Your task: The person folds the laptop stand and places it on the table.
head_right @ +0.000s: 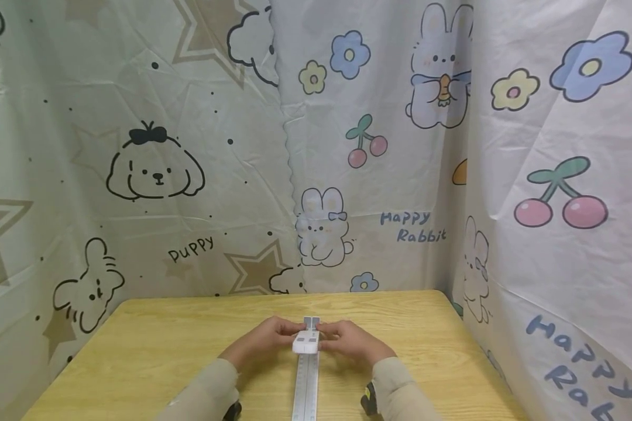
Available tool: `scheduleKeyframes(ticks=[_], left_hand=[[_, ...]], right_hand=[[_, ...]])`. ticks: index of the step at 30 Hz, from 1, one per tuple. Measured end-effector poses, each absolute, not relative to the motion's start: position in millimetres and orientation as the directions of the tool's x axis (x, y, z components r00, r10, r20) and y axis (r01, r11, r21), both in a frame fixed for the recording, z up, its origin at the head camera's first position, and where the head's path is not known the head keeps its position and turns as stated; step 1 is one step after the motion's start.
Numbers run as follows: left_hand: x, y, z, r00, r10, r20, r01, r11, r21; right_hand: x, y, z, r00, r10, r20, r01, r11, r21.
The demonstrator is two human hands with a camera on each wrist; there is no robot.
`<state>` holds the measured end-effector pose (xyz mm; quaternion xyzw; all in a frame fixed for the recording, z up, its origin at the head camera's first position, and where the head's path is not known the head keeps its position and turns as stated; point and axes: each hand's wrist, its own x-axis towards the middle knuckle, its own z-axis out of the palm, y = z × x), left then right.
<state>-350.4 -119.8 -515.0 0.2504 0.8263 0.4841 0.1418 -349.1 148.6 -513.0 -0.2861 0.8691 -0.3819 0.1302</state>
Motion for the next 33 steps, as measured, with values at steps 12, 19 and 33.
scheduleKeyframes(ticks=[12,19,33], left_hand=[[-344.0,-121.6,-517.8,-0.805,0.593,-0.015,0.321,0.457,0.830],[-338.6,-122.2,-515.8,-0.790,0.611,-0.050,0.339,0.504,0.794],[-326.9,-119.4,-522.3,-0.781,0.621,-0.058,0.413,0.585,0.698]], right_hand=[[-341.9,151.2,-518.5,-0.778,-0.627,-0.027,-0.396,0.524,-0.754],[-336.0,151.5,-520.1,-0.760,-0.650,-0.016,-0.467,0.562,-0.683],[-323.3,145.7,-527.0,-0.733,-0.680,0.009,-0.529,0.561,-0.636]])
